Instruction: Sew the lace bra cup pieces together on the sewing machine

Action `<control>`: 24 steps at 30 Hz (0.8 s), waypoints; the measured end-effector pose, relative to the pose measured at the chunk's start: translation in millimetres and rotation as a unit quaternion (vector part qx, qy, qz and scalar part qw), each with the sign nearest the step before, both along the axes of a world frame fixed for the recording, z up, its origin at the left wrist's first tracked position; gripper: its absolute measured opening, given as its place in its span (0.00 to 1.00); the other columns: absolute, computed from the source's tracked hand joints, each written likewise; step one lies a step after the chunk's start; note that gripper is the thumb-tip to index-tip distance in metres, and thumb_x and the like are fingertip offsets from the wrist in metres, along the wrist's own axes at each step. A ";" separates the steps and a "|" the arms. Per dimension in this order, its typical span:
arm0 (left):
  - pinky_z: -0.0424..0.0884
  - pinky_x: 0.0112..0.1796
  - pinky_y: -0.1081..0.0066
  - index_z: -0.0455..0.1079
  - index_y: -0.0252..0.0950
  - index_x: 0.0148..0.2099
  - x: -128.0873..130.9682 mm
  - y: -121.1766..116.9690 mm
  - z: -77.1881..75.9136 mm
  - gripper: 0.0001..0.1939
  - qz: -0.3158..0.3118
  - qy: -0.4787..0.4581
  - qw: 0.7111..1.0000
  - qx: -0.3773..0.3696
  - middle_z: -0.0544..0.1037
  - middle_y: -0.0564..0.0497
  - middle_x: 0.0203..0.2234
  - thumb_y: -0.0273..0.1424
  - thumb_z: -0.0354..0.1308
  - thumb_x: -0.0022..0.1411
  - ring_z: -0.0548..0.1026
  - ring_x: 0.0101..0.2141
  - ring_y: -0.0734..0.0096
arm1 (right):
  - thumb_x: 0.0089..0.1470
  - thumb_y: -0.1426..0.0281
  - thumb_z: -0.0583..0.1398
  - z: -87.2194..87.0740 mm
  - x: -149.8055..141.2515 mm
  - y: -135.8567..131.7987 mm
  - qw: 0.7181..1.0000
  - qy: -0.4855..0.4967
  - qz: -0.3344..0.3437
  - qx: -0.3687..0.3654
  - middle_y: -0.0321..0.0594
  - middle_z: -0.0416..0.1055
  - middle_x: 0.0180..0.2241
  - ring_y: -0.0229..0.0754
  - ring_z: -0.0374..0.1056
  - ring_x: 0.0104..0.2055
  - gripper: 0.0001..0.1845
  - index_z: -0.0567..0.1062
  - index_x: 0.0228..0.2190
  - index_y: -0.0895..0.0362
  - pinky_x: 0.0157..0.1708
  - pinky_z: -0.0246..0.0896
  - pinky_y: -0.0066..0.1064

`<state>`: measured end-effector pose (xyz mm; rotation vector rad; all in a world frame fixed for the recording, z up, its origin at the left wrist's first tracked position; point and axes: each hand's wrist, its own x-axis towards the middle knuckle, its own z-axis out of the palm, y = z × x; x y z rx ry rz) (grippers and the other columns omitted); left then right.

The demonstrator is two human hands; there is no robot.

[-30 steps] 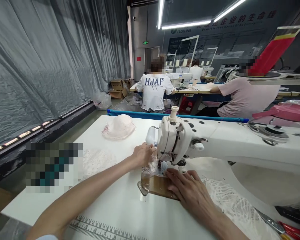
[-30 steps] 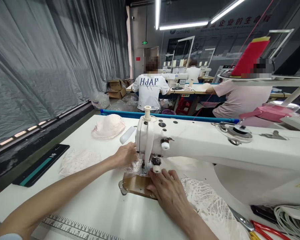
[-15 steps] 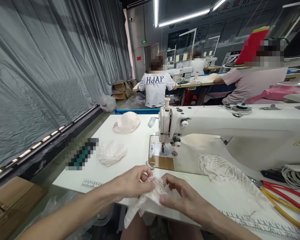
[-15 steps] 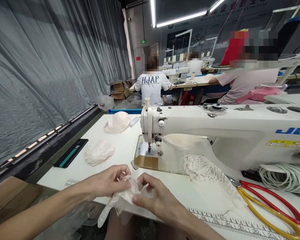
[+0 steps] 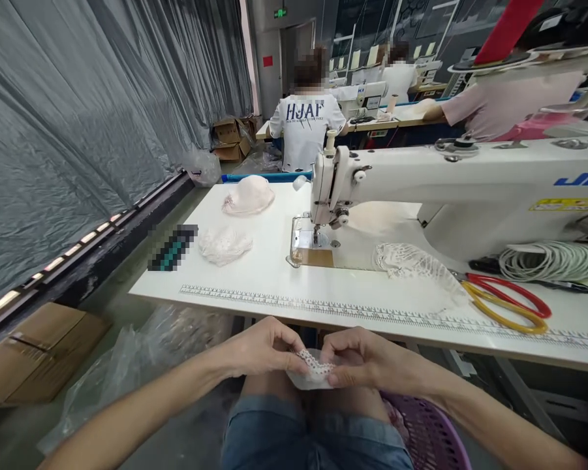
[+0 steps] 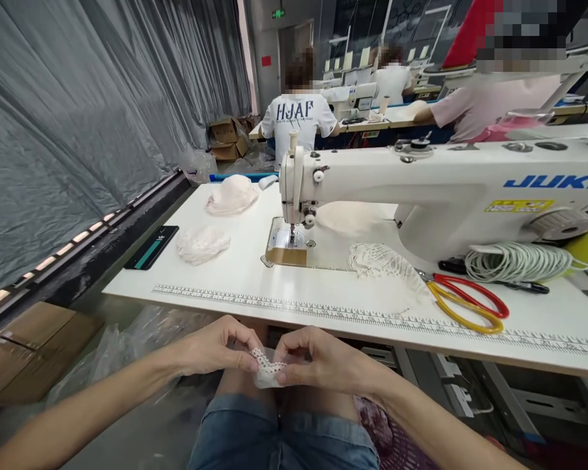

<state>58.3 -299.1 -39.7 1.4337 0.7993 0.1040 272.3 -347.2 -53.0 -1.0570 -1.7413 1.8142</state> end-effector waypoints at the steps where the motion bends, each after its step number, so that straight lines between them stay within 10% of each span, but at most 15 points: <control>1: 0.68 0.35 0.72 0.78 0.32 0.33 -1.5 -2.6 -3.1 0.12 0.002 0.004 1.000 -0.020 0.78 0.50 0.26 0.35 0.66 0.47 0.72 0.30 0.70 | 0.49 0.61 0.63 -2.3 -0.3 -2.9 1.000 -0.008 0.003 0.006 0.34 0.65 0.25 0.35 0.58 0.29 0.14 0.74 0.28 0.61 0.29 0.52 0.25; 24: 0.69 0.33 0.72 0.78 0.31 0.31 -10.7 -10.0 -40.9 0.14 -0.002 0.038 0.985 -0.168 0.77 0.51 0.24 0.35 0.69 0.42 0.73 0.27 0.72 | 0.49 0.62 0.63 -38.0 -6.0 -7.9 0.997 0.014 0.057 -0.051 0.34 0.63 0.26 0.33 0.57 0.27 0.14 0.73 0.29 0.62 0.25 0.50 0.24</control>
